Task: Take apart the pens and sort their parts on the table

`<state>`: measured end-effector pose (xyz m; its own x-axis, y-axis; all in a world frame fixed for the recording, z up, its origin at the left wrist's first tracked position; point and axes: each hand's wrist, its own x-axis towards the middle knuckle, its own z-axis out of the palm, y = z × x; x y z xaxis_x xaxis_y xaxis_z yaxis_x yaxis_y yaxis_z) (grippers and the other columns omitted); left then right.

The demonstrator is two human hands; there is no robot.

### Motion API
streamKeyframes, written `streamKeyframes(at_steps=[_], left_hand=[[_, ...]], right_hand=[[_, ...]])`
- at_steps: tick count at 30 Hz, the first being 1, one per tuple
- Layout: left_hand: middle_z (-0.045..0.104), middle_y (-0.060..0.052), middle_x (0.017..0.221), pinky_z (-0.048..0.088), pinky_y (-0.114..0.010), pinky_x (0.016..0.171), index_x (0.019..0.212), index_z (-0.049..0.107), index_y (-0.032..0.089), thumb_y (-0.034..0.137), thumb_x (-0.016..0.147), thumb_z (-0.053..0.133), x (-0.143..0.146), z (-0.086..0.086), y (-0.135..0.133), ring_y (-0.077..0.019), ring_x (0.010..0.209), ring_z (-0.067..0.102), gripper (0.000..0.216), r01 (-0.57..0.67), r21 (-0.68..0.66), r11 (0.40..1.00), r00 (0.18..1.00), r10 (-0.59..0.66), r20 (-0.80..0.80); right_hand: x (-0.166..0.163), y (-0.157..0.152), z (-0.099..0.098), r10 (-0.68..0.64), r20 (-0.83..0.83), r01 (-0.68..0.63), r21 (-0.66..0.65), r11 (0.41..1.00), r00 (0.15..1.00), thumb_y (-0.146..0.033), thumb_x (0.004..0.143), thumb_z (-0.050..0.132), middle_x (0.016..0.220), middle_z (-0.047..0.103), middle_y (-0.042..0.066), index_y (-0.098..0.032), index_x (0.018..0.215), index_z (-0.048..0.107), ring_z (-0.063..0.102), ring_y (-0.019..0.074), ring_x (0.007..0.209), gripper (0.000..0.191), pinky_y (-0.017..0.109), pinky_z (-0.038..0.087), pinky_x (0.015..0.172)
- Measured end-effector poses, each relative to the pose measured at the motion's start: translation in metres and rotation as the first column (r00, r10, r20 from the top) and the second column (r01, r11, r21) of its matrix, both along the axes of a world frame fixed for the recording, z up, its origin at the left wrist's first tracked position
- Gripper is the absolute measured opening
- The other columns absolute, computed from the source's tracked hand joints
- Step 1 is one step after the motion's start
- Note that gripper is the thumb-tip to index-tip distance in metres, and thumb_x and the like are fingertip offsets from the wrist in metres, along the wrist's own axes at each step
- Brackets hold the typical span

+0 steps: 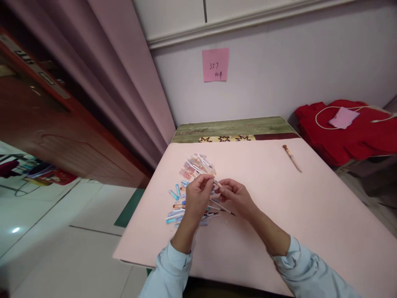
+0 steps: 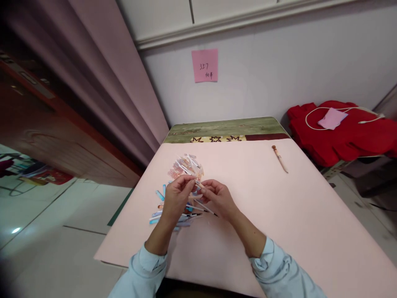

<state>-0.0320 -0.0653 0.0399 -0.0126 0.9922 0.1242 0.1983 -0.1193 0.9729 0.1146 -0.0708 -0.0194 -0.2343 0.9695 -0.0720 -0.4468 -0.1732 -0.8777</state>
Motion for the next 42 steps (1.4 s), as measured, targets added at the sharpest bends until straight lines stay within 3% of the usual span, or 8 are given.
streamKeyframes(at_steps=[9, 14, 17, 22, 33, 37, 40, 42], left_hand=[[0.072, -0.003, 0.085, 0.054, -0.027, 0.072, 0.103, 0.070, 0.019, 0.035, 0.083, 0.061, -0.004, 0.005, -0.005, -0.0152, 0.073, 0.067, 0.027, -0.026, 0.005, 1.000, 1.000, 0.026, 0.012], [0.069, -0.002, 0.078, 0.051, -0.025, 0.065, 0.095, 0.069, 0.016, 0.035, 0.076, 0.067, -0.046, 0.001, 0.000, -0.0136, 0.066, 0.063, 0.027, -0.200, -0.020, 0.980, 0.980, 0.200, -0.003], [0.063, 0.000, 0.070, 0.047, -0.024, 0.062, 0.083, 0.069, 0.017, 0.033, 0.077, 0.066, -0.073, -0.008, -0.002, -0.0129, 0.063, 0.059, 0.017, -0.229, 0.017, 0.973, 0.950, 0.228, -0.212], [0.063, -0.001, 0.080, 0.043, -0.025, 0.065, 0.076, 0.069, 0.020, 0.019, 0.077, 0.061, -0.093, -0.027, -0.010, -0.0125, 0.067, 0.055, 0.008, -0.071, 0.052, 0.996, 0.792, 0.088, -0.605], [0.063, -0.002, 0.086, 0.040, -0.029, 0.074, 0.080, 0.066, 0.023, 0.017, 0.080, 0.060, -0.077, -0.019, -0.010, -0.0192, 0.086, 0.058, 0.009, -0.073, -0.017, 0.997, 0.567, 0.028, -0.824], [0.062, -0.002, 0.083, 0.039, -0.027, 0.069, 0.075, 0.065, 0.021, 0.017, 0.079, 0.059, -0.094, -0.013, -0.013, -0.0171, 0.078, 0.058, 0.008, -0.140, -0.053, 0.989, 0.600, 0.042, -0.799], [0.061, 0.000, 0.077, 0.039, -0.025, 0.066, 0.072, 0.064, 0.020, 0.016, 0.076, 0.061, -0.102, -0.012, -0.019, -0.0147, 0.071, 0.056, 0.006, -0.041, -0.137, 0.990, 0.678, -0.073, -0.731], [0.061, -0.001, 0.077, 0.039, -0.025, 0.066, 0.071, 0.063, 0.020, 0.015, 0.076, 0.060, -0.099, -0.013, -0.023, -0.0155, 0.074, 0.057, 0.008, 0.012, -0.148, 0.989, 0.647, -0.121, -0.753]], right_hand=[[0.000, 0.000, -0.006, -0.153, 0.191, 0.111, 0.215, 0.970, 0.969, -0.041, 0.077, 0.076, 0.081, 0.070, 0.003, -0.022, 0.085, 0.072, 0.062, 0.0173, 0.074, 0.021, 0.031, 0.050, 0.070], [0.006, 0.003, -0.010, -0.284, 0.280, 0.205, 0.280, 0.938, 0.917, -0.042, 0.077, 0.076, 0.089, 0.072, 0.004, -0.022, 0.088, 0.075, 0.063, 0.0184, 0.078, 0.023, 0.030, 0.050, 0.072], [0.006, 0.004, -0.012, -0.266, 0.305, 0.210, 0.205, 0.956, 0.915, -0.046, 0.076, 0.074, 0.082, 0.071, 0.004, -0.020, 0.092, 0.074, 0.062, 0.0168, 0.070, 0.031, 0.028, 0.050, 0.064], [0.005, 0.004, -0.018, -0.249, 0.335, 0.211, 0.147, 0.966, 0.909, -0.049, 0.074, 0.074, 0.073, 0.069, 0.003, -0.018, 0.094, 0.073, 0.060, 0.0150, 0.063, 0.037, 0.027, 0.050, 0.059], [0.006, 0.002, -0.021, -0.285, 0.408, 0.233, 0.174, 0.957, 0.867, -0.047, 0.079, 0.072, 0.054, 0.057, -0.003, -0.017, 0.097, 0.074, 0.047, 0.0109, 0.048, 0.035, 0.024, 0.039, 0.048], [0.006, 0.003, -0.020, -0.284, 0.405, 0.236, 0.163, 0.958, 0.869, -0.046, 0.078, 0.072, 0.058, 0.059, -0.002, -0.017, 0.097, 0.074, 0.048, 0.0110, 0.051, 0.034, 0.024, 0.039, 0.049], [0.005, 0.003, -0.018, -0.272, 0.390, 0.233, 0.146, 0.961, 0.880, -0.046, 0.077, 0.072, 0.064, 0.063, 0.000, -0.016, 0.093, 0.074, 0.048, 0.0107, 0.052, 0.034, 0.024, 0.040, 0.050], [0.004, 0.003, -0.017, -0.269, 0.384, 0.233, 0.140, 0.962, 0.883, -0.047, 0.077, 0.072, 0.069, 0.065, 0.002, -0.016, 0.092, 0.073, 0.048, 0.0107, 0.053, 0.034, 0.024, 0.041, 0.050]])
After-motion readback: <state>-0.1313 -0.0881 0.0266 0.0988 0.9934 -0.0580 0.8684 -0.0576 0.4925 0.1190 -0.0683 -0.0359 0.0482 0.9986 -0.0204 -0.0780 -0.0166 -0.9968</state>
